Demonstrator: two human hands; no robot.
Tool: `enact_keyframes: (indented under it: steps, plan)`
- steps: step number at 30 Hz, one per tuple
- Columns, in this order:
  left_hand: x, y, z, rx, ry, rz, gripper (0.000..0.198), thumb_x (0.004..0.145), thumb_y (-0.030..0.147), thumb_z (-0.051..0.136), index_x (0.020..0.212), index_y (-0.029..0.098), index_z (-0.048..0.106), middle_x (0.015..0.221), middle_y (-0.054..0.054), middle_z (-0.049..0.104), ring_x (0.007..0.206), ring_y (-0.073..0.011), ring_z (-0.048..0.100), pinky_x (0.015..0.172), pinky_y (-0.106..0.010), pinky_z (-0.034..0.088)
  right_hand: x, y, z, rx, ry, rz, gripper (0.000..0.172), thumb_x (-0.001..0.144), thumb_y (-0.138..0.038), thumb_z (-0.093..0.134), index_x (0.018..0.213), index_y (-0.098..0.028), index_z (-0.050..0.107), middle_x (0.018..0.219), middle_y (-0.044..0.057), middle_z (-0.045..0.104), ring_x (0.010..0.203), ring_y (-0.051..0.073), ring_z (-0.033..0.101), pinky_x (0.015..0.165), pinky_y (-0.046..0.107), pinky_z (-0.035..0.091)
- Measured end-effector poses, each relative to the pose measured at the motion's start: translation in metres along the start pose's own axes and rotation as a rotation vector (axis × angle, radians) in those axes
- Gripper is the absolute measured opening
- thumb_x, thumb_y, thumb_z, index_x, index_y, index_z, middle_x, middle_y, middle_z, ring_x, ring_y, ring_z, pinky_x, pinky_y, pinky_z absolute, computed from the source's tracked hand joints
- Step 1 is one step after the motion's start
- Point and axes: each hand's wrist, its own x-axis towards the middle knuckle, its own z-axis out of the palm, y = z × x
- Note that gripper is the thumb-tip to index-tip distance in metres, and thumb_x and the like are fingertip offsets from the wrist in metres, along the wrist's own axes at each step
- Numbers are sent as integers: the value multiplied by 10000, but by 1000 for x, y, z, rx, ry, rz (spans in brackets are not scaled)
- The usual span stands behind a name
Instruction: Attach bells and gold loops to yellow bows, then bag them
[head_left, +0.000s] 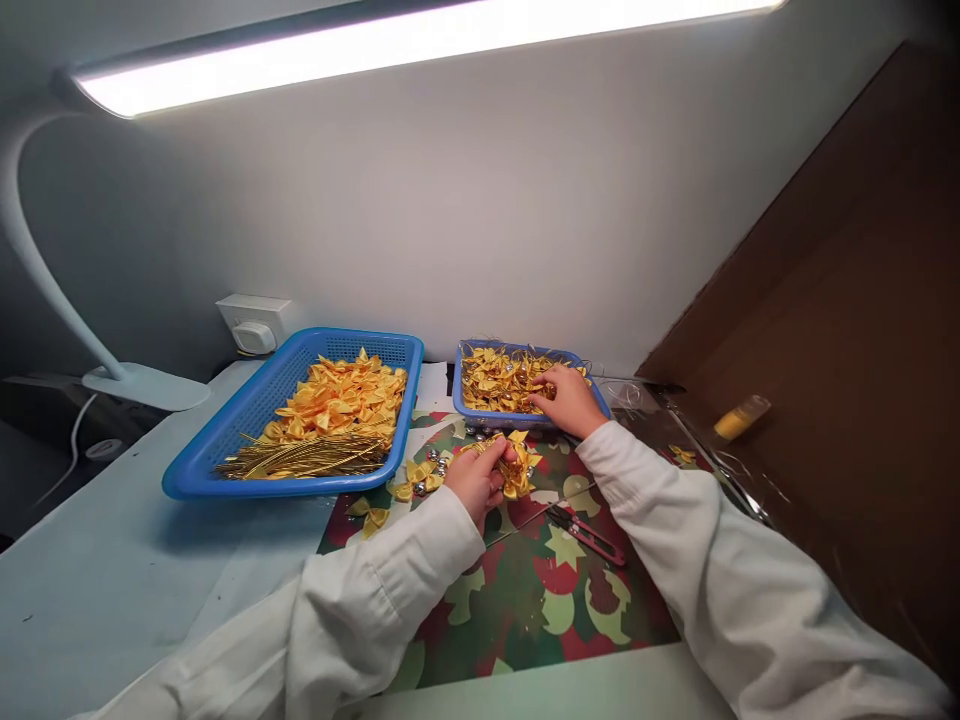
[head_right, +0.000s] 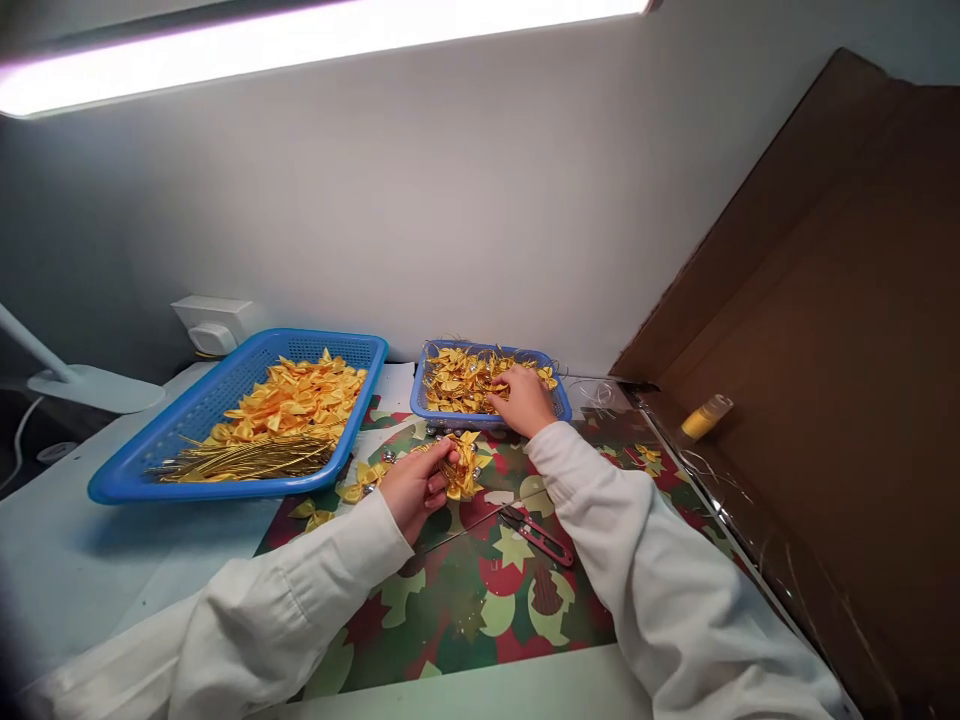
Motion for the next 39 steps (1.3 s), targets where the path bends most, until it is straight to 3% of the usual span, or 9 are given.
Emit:
enact_keyframes:
  steps: [4,7,9,13,21,28,33,39]
  plan:
    - [-1,1,0,20,-12,0,280,673,338,725,619,116,563,514,58,452,354,7,212,334,-139,118,19,7,-1,-135,109,33,279,731,-235,658,1007,-192,663,1050,115,596,1032,307,475,852,446,390]
    - [0,1,-1,35,-16,-10,309,664,368,736,599,120,564,433,87,348,352,-1,190,350,-149,100,25,14,-7,-252,66,2,306,701,-209,676,1005,-231,662,1079,102,592,1054,313,453,833,437,377]
    - [1,0,-2,44,-12,-21,322,662,382,739,588,123,562,398,102,287,347,-6,181,358,-157,90,27,17,-8,-264,35,-14,221,719,-162,641,927,-226,679,1059,100,609,1052,308,459,849,444,356]
    - [2,-2,-2,50,-6,-28,324,666,384,738,594,128,554,407,91,324,351,-7,190,366,-163,87,33,21,-5,-228,61,-11,144,796,-148,544,792,-194,680,987,104,646,1036,290,489,878,435,331]
    - [4,-5,-5,68,7,-40,339,662,408,735,579,134,552,384,107,255,348,-10,169,379,-170,76,62,22,-3,-55,6,31,287,877,-175,415,973,-177,686,801,39,689,736,157,587,691,254,408]
    - [4,-6,-4,70,-8,-44,351,656,421,737,578,138,546,387,108,258,341,-6,156,380,-171,59,81,25,15,-32,-88,167,192,756,-245,622,902,-167,717,775,52,692,697,158,591,661,250,420]
    - [4,-6,-4,67,-15,-44,341,652,414,736,586,140,544,397,106,284,338,-5,163,378,-168,65,86,30,21,-5,-120,276,59,610,-187,726,609,-171,669,647,52,668,645,167,587,641,263,425]
    - [6,-9,-6,64,-20,-44,326,664,406,725,584,145,548,371,114,249,335,-12,159,379,-171,70,85,27,6,118,-33,223,112,701,-250,638,642,-166,594,664,25,632,604,133,539,597,246,432]
